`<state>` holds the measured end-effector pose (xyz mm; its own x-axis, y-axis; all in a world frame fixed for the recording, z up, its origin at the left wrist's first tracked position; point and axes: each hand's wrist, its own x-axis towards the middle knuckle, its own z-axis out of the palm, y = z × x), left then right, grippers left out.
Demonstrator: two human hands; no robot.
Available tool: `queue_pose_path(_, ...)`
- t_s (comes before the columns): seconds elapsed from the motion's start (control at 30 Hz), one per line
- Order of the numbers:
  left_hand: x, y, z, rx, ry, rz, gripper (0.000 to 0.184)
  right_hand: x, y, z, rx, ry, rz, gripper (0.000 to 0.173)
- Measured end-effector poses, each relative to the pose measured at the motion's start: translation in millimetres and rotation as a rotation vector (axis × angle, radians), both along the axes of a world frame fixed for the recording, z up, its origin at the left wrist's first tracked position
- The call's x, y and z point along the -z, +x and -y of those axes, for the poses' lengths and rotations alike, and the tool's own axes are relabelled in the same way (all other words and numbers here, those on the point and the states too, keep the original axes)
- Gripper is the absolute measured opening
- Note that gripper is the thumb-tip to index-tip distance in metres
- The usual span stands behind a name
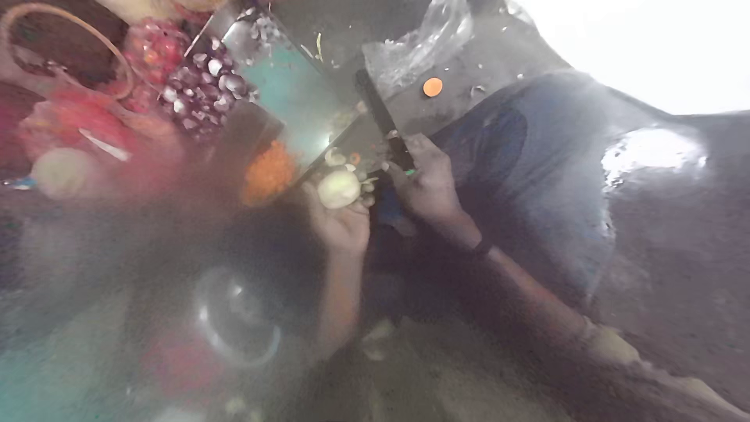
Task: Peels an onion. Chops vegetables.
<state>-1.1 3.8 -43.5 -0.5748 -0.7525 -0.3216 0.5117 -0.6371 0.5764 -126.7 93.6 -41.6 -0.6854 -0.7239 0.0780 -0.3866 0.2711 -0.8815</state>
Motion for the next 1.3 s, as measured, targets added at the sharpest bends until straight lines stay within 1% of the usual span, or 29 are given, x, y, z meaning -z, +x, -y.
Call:
queue_pose_path(0.1,-0.9,-2.6,4.1,-0.033,0.051,0.078,0.077,-2.1,-0.9,0.4,-0.013,0.054,0.054,0.03)
queue_pose_path(0.2,0.7,-0.6,5.4,-0.041,0.065,0.04,0.082,-2.2,3.5,-0.4,-0.059,0.017,0.124,0.023)
queue_pose_path(0.27,2.5,0.1,5.0,-0.032,0.063,0.02,0.078,1.0,8.5,1.9,-0.1,-0.023,0.232,0.025)
queue_pose_path(0.37,1.2,-1.5,2.8,-0.045,0.037,0.044,0.061,3.7,17.7,9.4,-0.129,-0.069,0.364,0.031)
queue_pose_path(0.43,0.7,-2.3,2.6,-0.063,0.03,0.018,0.056,3.8,20.8,10.8,-0.117,-0.071,0.448,0.032)
queue_pose_path(0.5,-1.3,-5.0,2.5,-0.082,0.064,-0.014,0.053,0.5,20.9,10.5,-0.084,-0.074,0.536,0.029)
queue_pose_path(0.6,-1.5,-6.2,-0.2,-0.086,0.087,-0.006,0.052,-3.1,19.7,9.2,-0.069,-0.077,0.656,0.04)
queue_pose_path(0.63,-1.3,-6.0,-1.4,-0.073,0.071,-0.003,0.054,-3.2,20.0,8.6,-0.071,-0.091,0.687,0.041)
queue_pose_path(0.67,-0.5,-5.6,-1.9,-0.055,0.05,-0.001,0.057,-3.4,20.0,8.0,-0.072,-0.105,0.715,0.039)
queue_pose_path(0.73,-0.2,-6.6,-2.6,-0.061,0.029,0.01,0.055,-4.8,19.6,7.1,-0.072,-0.124,0.747,0.03)
queue_pose_path(0.8,-1.1,-7.7,-2.8,-0.074,0.009,0.022,0.054,-5.5,19.3,7.0,-0.072,-0.152,0.722,0.018)
queue_pose_path(0.87,0.5,-6.6,-2.0,-0.051,-0.066,0.079,0.054,-5.8,18.5,6.4,-0.084,-0.199,0.666,0.013)
queue_pose_path(0.93,0.1,-6.4,-0.8,-0.041,-0.15,0.242,0.052,-3.6,17.4,5.1,-0.063,-0.191,0.559,0.01)
queue_pose_path(1.0,-2.9,-6.9,-0.4,-0.046,-0.217,0.446,0.055,1.6,18.3,4.2,-0.026,-0.157,0.39,0.01)
queue_pose_path(1.07,-5.7,-5.5,-0.7,-0.047,-0.293,0.566,0.055,6.2,19.0,6.9,-0.011,-0.153,0.164,0.017)
queue_pose_path(1.13,-2.0,0.4,-1.0,-0.038,-0.39,0.584,0.05,6.0,19.9,9.1,-0.03,-0.138,0.012,0.023)
queue_pose_path(1.2,1.1,3.2,0.1,-0.037,-0.427,0.596,0.044,4.0,22.4,9.3,-0.059,-0.114,-0.024,0.023)
queue_pose_path(1.3,-0.4,0.3,1.3,-0.073,-0.352,0.518,0.032,2.1,22.4,10.9,-0.012,-0.035,-0.033,0.026)
